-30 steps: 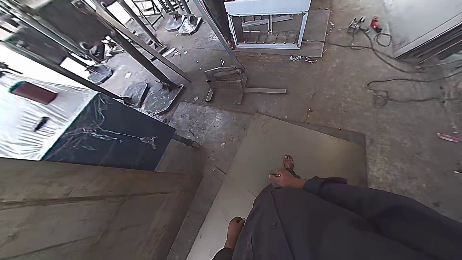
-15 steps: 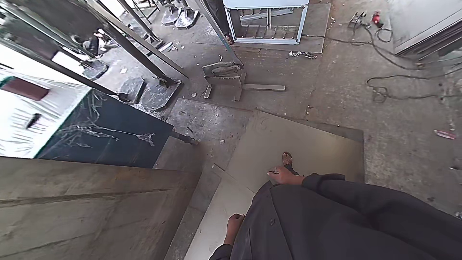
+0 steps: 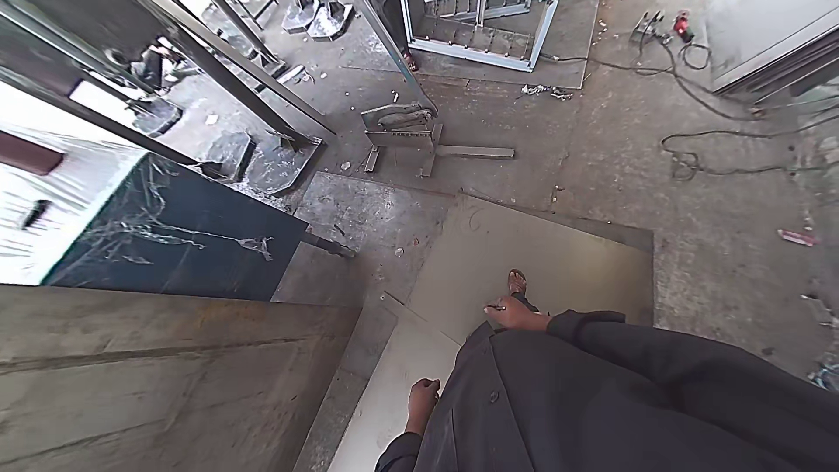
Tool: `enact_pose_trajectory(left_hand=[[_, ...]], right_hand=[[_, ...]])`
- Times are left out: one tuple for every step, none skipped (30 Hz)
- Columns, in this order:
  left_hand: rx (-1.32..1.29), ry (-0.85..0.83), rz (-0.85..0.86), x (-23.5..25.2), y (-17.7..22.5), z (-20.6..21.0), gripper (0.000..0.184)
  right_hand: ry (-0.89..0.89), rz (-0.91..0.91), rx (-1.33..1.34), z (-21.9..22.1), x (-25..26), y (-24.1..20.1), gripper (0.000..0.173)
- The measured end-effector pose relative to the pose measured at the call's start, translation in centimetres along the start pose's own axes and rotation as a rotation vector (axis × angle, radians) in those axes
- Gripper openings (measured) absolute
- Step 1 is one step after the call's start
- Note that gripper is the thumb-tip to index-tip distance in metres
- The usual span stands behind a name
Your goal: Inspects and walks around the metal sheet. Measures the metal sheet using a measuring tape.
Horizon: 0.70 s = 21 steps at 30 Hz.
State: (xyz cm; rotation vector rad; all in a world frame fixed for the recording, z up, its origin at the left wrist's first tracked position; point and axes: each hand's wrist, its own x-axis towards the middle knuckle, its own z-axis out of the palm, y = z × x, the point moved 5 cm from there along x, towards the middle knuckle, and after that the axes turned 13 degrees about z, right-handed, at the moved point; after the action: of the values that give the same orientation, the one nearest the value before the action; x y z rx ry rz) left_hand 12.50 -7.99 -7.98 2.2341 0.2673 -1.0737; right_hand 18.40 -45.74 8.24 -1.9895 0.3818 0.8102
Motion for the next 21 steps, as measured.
enact_pose_trajectory(left_hand=[[0.003,0.000,-0.001,0.0,-0.2,0.0,0.036],[0.019,0.001,0.000,0.3,-0.5,0.2,0.038],[0.028,-0.002,-0.003,0.4,-0.7,0.2,0.040],[0.036,-0.007,-0.007,0.5,-0.8,0.3,0.041],[0.031,-0.006,-0.010,0.4,-0.8,0.4,0.040],[0.027,-0.003,-0.014,0.4,-0.8,0.4,0.039],[0.027,-0.003,-0.021,0.4,-0.8,0.4,0.038],[0.031,-0.004,-0.029,0.4,-0.8,0.5,0.037],[0.039,-0.005,-0.036,0.4,-0.8,0.4,0.036],[0.047,-0.006,-0.039,0.3,-0.6,0.3,0.034],[0.054,-0.006,-0.042,0.4,-0.5,0.3,0.033],[0.056,-0.003,-0.046,0.5,-0.6,0.2,0.032],[0.058,0.003,-0.047,0.6,-0.7,0.2,0.031],[0.060,0.012,-0.045,0.7,-0.9,0.2,0.030],[0.063,0.015,-0.043,0.8,-0.9,0.2,0.030],[0.065,0.016,-0.040,0.9,-1.0,0.2,0.030],[0.069,0.017,-0.038,1.0,-1.2,0.2,0.031],[0.068,0.015,-0.037,1.1,-1.4,0.3,0.033],[0.066,0.010,-0.039,1.3,-1.6,0.4,0.036],[0.058,0.005,-0.037,1.4,-1.8,0.4,0.039],[0.052,0.001,-0.029,1.4,-1.8,0.5,0.043]], right_hand=[[0.000,-0.002,-0.005,0.0,0.0,0.0,0.039],[-0.001,-0.003,-0.018,0.0,0.0,0.1,0.039],[0.000,-0.004,-0.023,0.0,0.0,0.2,0.040],[0.000,-0.004,-0.025,0.0,0.0,0.3,0.040],[0.001,-0.005,-0.021,0.0,-0.1,0.3,0.040],[0.003,-0.003,-0.016,0.0,-0.2,0.3,0.040],[0.005,0.002,-0.013,0.0,-0.2,0.3,0.040],[0.006,0.006,-0.011,0.0,-0.2,0.3,0.040],[0.008,0.008,-0.007,0.1,-0.2,0.4,0.040],[0.010,0.009,-0.004,0.1,-0.2,0.4,0.039],[0.011,0.010,-0.001,0.1,-0.1,0.4,0.039],[0.010,0.011,0.000,0.1,-0.1,0.4,0.039],[0.013,0.009,0.002,0.1,-0.1,0.4,0.039],[0.014,0.008,0.001,0.1,-0.1,0.4,0.039],[0.011,0.010,0.000,0.1,-0.2,0.3,0.039],[0.009,0.012,0.000,0.1,-0.2,0.2,0.039],[0.007,0.010,-0.002,0.0,-0.3,0.2,0.039],[0.004,0.010,-0.005,0.0,-0.3,0.1,0.039],[0.003,0.010,-0.009,0.1,-0.3,0.1,0.039],[0.003,0.010,-0.010,0.1,-0.3,0.1,0.039],[0.003,0.008,-0.013,0.1,-0.3,0.0,0.040]])
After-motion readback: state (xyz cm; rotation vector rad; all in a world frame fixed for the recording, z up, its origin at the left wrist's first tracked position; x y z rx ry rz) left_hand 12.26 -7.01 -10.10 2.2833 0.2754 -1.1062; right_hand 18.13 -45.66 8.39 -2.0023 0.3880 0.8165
